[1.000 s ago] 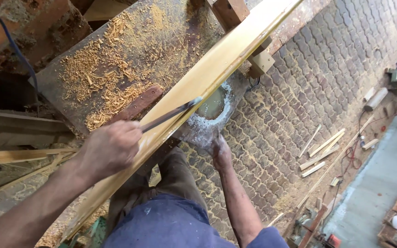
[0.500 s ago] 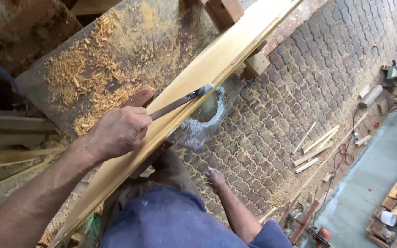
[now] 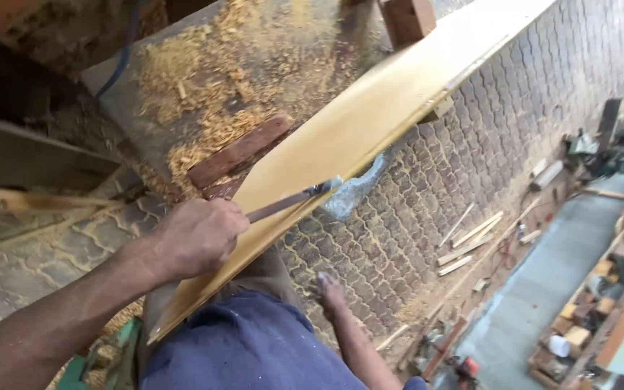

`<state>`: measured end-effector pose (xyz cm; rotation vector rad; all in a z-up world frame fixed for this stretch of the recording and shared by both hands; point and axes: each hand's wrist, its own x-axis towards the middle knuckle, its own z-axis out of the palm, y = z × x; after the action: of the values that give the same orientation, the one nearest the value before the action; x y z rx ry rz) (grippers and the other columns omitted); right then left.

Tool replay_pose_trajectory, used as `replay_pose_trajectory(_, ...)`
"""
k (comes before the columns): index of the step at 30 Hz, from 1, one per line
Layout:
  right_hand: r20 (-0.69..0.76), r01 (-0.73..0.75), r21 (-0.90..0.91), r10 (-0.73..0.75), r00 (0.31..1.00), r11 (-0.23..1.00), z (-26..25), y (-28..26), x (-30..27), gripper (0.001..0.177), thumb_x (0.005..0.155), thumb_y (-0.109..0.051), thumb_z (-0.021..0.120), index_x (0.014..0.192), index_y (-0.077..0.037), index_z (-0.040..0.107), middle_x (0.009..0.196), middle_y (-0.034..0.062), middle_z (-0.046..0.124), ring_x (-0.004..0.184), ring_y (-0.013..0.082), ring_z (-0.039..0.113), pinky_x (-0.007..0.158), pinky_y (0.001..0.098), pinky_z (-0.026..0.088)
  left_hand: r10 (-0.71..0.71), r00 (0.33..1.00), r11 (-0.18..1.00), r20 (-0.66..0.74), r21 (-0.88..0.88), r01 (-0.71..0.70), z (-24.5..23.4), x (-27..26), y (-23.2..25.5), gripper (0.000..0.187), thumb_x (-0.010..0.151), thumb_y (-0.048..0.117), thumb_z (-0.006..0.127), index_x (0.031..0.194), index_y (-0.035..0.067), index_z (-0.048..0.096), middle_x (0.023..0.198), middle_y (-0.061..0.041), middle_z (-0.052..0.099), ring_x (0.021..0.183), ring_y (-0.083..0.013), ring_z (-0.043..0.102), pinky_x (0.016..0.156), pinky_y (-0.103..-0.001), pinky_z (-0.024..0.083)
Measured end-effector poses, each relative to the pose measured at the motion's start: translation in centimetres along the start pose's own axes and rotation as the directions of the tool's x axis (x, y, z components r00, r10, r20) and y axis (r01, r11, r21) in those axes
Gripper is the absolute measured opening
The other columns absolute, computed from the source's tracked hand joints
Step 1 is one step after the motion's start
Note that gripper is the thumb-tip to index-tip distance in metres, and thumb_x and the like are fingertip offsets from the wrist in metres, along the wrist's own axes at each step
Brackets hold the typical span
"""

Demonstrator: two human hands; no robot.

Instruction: Apply glue to the edges of wooden boards using a brush and a container of adhesive in a workshop.

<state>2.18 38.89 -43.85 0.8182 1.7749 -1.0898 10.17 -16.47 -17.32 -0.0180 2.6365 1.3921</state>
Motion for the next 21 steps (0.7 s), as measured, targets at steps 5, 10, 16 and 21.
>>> replay_pose_trajectory(5, 0.002, -0.036, -0.102, 0.036, 0.999, 0.994, 2.0, 2.6, -2.6, 0.046, 0.099, -0.028, 0.060, 0.142, -0.009, 0.058, 0.113, 0.0092, 0.070, 0.091, 0.0224, 0.069, 0.073, 0.0398, 0.057, -0.062, 0.996, 0.997, 0.064, -0.033, 0.064, 0.6, -4.2, -0.7, 0.007, 0.080, 0.010, 0.061, 0.077, 0.007, 0.066, 0.084, -0.013, 0.068, 0.085, -0.0332, 0.069, 0.075, -0.047, 0.057)
replay_pose_trajectory(10, 0.050, -0.027, -0.075, 0.030, 0.998, 0.997, 3.8, 1.1, -4.1, 0.051, 0.098, -0.026, 0.061, 0.146, -0.009, 0.054, 0.113, 0.0117, 0.070, 0.091, 0.0247, 0.068, 0.073, 0.0388, 0.055, -0.080, 0.995, 0.991, 0.066, -0.098, 0.086, -0.9, -3.7, 0.2, 0.006, 0.079, 0.011, 0.062, 0.078, 0.006, 0.065, 0.079, -0.013, 0.067, 0.076, -0.0318, 0.069, 0.070, -0.046, 0.055)
replay_pose_trajectory(16, 0.009, 0.033, 0.038, -0.034, 0.999, 0.999, 3.9, -0.9, -2.5, 0.054, 0.097, -0.028, 0.062, 0.147, -0.011, 0.050, 0.115, 0.0104, 0.070, 0.094, 0.0235, 0.069, 0.076, 0.0395, 0.058, -0.213, 0.951, 0.912, 0.225, -0.302, 0.276, -4.1, 3.2, 0.8, 0.020, 0.086, 0.018, 0.062, 0.074, 0.003, 0.068, 0.064, -0.009, 0.064, 0.057, -0.0209, 0.063, 0.057, -0.037, 0.048)
replay_pose_trajectory(21, -0.092, 0.017, -0.084, -0.025, 0.995, 0.996, 1.7, 0.2, -3.0, 0.054, 0.097, -0.035, 0.063, 0.147, -0.014, 0.054, 0.123, 0.0100, 0.073, 0.098, 0.0224, 0.072, 0.070, 0.0332, 0.050, -0.193, 0.895, 0.697, 0.402, -0.585, 0.413, -4.0, 7.2, 0.1, 0.025, 0.088, 0.017, 0.057, 0.074, 0.004, 0.074, 0.060, -0.005, 0.065, 0.048, -0.0130, 0.057, 0.047, -0.031, 0.044)
